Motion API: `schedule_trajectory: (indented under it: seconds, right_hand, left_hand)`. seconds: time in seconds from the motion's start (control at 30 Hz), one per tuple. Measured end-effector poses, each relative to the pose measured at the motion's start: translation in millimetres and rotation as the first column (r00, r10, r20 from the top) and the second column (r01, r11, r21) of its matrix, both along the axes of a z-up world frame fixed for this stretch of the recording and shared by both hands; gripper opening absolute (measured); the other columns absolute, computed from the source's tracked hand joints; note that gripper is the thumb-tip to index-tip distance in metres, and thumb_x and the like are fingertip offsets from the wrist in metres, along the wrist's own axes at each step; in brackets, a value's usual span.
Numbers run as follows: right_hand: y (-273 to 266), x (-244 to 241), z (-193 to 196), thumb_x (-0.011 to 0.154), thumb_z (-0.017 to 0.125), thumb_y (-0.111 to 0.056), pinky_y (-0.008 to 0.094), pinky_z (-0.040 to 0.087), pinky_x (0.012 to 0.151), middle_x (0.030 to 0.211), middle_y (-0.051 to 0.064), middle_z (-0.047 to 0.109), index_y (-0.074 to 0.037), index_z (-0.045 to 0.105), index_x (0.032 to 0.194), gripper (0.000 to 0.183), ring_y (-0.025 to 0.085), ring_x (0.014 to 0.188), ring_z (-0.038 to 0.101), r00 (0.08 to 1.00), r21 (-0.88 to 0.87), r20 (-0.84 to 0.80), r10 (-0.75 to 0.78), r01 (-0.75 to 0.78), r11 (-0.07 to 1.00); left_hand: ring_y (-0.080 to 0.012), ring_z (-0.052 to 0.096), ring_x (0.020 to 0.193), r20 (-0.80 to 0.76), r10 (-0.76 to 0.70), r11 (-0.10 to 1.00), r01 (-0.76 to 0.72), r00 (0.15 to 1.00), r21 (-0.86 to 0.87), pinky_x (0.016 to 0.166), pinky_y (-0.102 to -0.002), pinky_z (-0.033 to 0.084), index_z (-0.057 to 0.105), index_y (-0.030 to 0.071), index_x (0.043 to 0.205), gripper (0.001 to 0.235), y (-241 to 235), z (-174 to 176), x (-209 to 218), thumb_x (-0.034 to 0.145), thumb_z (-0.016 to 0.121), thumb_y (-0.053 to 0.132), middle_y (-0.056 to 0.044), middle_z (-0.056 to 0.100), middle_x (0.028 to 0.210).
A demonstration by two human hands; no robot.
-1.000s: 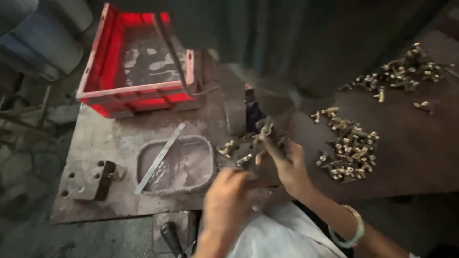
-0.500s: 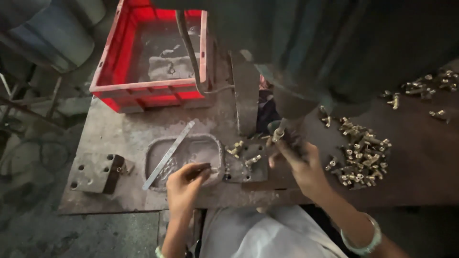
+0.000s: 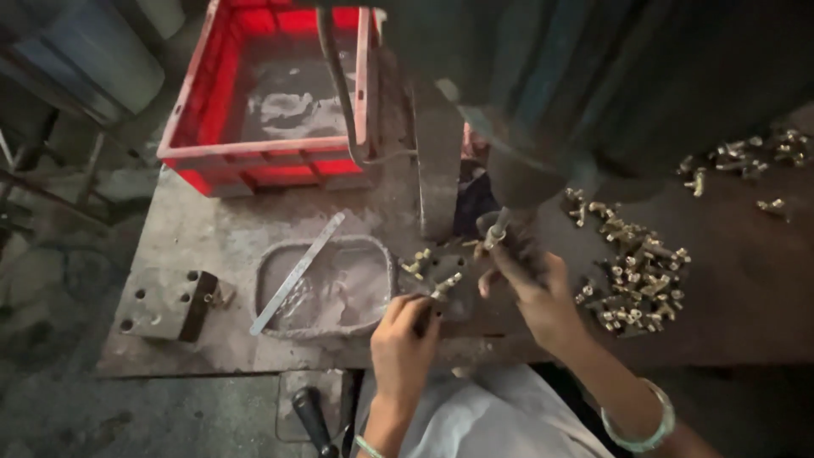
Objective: The person threads small brass fittings using a bench-mounted tapping machine. They pick a fitting from a pile, hold it under the machine's rotating tap, dip the threaded fitting in a tray of liquid, and set the finished fitting on a growing pile on the workbench, repeating the cycle.
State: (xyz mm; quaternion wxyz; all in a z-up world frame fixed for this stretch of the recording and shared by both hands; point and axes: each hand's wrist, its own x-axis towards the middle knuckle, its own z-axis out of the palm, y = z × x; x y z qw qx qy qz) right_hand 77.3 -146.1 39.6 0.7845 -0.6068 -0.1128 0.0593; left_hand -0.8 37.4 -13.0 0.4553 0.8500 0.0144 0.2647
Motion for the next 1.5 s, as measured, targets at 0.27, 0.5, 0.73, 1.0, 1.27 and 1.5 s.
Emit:
schedule_trajectory:
  seconds: [0.27, 0.5, 0.73, 1.0, 1.27, 1.5]
  right_hand:
    - [-6, 2, -1, 0.104, 0.062, -0.011, 0.032, 0.056, 0.072, 0.106, 0.011, 0.072, 0.001, 0.064, 0.12, 0.021, 0.017, 0.082, 0.068, 0.998, 0.001, 0.057, 0.019, -0.019, 1.0]
    - [-2, -6, 2, 0.103, 0.061, -0.012, 0.032, 0.056, 0.07, 0.104, 0.011, 0.072, 0.003, 0.066, 0.119, 0.022, 0.016, 0.076, 0.068, 0.994, -0.076, 0.041, -0.097, 0.099, 0.992]
    - [-1, 2, 0, 0.103, 0.061, -0.012, 0.031, 0.056, 0.072, 0.103, 0.009, 0.071, 0.002, 0.066, 0.123, 0.025, 0.015, 0.079, 0.066, 0.998, -0.046, 0.066, -0.02, 0.023, 0.999]
    - [-4, -1, -1, 0.103, 0.059, -0.009, 0.031, 0.055, 0.074, 0.102, 0.011, 0.073, 0.003, 0.067, 0.118, 0.021, 0.017, 0.075, 0.067, 0.995, -0.118, 0.023, -0.097, 0.099, 0.988]
    - [-4, -3, -2, 0.103, 0.059, -0.009, 0.033, 0.057, 0.073, 0.105, 0.01, 0.073, 0.005, 0.066, 0.116, 0.02, 0.016, 0.083, 0.068, 0.997, -0.054, 0.052, -0.053, 0.055, 0.997]
    - [-16, 3, -12, 0.101, 0.06, -0.009, 0.031, 0.057, 0.073, 0.102, 0.008, 0.073, 0.002, 0.068, 0.12, 0.023, 0.015, 0.08, 0.069, 0.999, -0.112, 0.035, -0.03, 0.034, 0.993]
  left_hand:
    - [-0.0302, 0.068, 0.076, -0.097, -0.021, 0.993, 0.01, 0.995, -0.115, 0.068, -0.039, 0.055, 0.068, 0.005, 0.093, 0.017, -11, -3, 3, 0.08, 0.078, 0.008, -0.011, 0.066, 0.088]
    - [-0.0366, 0.061, 0.103, 0.054, 0.075, 0.965, -0.086, 0.996, 0.249, 0.079, -0.044, 0.054, 0.066, 0.002, 0.119, 0.033, -7, 41, 28, 0.086, 0.068, 0.004, -0.017, 0.067, 0.114]
    - [-0.0386, 0.057, 0.12, -0.238, 0.111, 0.809, 0.051, 0.965, 0.585, 0.089, -0.041, 0.055, 0.068, 0.008, 0.106, 0.036, -9, 34, 51, 0.071, 0.071, 0.001, -0.01, 0.07, 0.107]
    - [-0.0133, 0.071, 0.101, -0.176, -0.278, 0.432, -0.041, 0.944, -0.901, 0.088, -0.028, 0.057, 0.068, 0.002, 0.128, 0.042, -9, 5, 9, 0.086, 0.074, 0.003, -0.008, 0.077, 0.115]
    - [-0.0201, 0.075, 0.096, -0.25, -0.249, 0.299, -0.171, 0.936, -0.939, 0.083, -0.035, 0.062, 0.067, 0.0, 0.127, 0.043, -22, -19, -16, 0.085, 0.073, -0.001, -0.014, 0.077, 0.11]
    - [-0.0163, 0.074, 0.095, -0.004, -0.122, 0.577, 0.068, 0.993, -0.814, 0.082, -0.031, 0.061, 0.067, -0.001, 0.128, 0.041, -17, 110, 0, 0.087, 0.074, 0.0, -0.012, 0.078, 0.108]
